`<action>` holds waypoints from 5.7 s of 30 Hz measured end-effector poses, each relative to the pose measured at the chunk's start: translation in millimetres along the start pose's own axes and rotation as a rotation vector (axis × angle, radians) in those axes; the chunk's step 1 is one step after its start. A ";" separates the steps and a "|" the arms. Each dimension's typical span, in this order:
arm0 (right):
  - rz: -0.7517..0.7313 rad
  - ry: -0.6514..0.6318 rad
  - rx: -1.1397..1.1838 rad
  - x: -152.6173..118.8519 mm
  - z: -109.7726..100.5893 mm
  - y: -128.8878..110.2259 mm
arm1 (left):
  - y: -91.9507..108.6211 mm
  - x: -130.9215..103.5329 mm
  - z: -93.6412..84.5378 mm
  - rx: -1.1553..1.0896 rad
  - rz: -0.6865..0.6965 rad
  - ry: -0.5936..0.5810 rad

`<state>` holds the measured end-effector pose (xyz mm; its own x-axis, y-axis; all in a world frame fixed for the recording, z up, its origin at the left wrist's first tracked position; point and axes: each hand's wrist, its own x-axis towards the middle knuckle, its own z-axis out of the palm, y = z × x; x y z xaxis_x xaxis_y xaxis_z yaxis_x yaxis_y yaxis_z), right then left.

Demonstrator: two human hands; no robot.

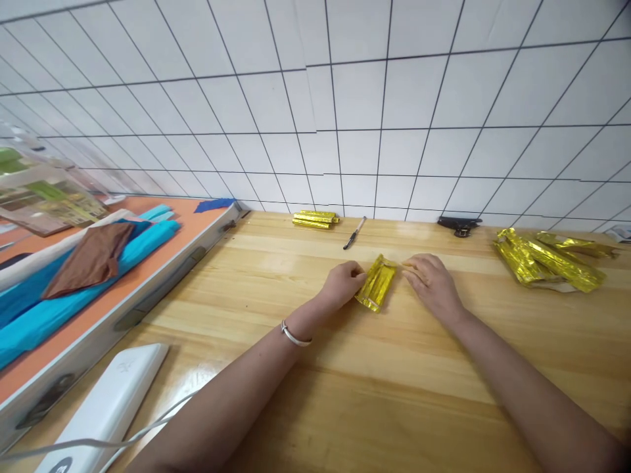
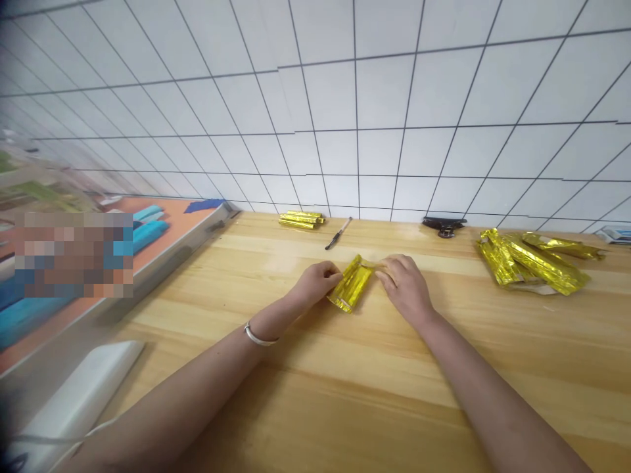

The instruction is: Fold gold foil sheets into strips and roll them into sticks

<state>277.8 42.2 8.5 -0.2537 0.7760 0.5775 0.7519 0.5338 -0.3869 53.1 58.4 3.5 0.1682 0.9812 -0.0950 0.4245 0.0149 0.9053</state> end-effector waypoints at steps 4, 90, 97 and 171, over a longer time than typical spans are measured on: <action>-0.219 -0.039 -0.139 -7.9 -4.6 -40.5 | -5.2 -25.5 0.9 -0.292 -0.166 0.135; 0.249 -0.276 -0.179 -86.1 -20.7 -68.5 | -14.2 -99.8 -9.4 0.687 0.338 0.086; 0.247 -0.291 -0.201 -84.8 -19.0 -69.1 | -13.7 -97.7 -8.8 0.633 0.301 0.125; -0.247 -0.547 -0.619 -103.9 -36.8 -80.8 | -2.2 -131.3 -12.2 1.098 0.628 -0.231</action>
<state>265.8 -93.9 6.3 -0.5918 0.7993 0.1046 0.7924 0.5530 0.2575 19.3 -68.1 19.0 0.7078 0.7044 0.0530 0.7047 -0.7093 0.0174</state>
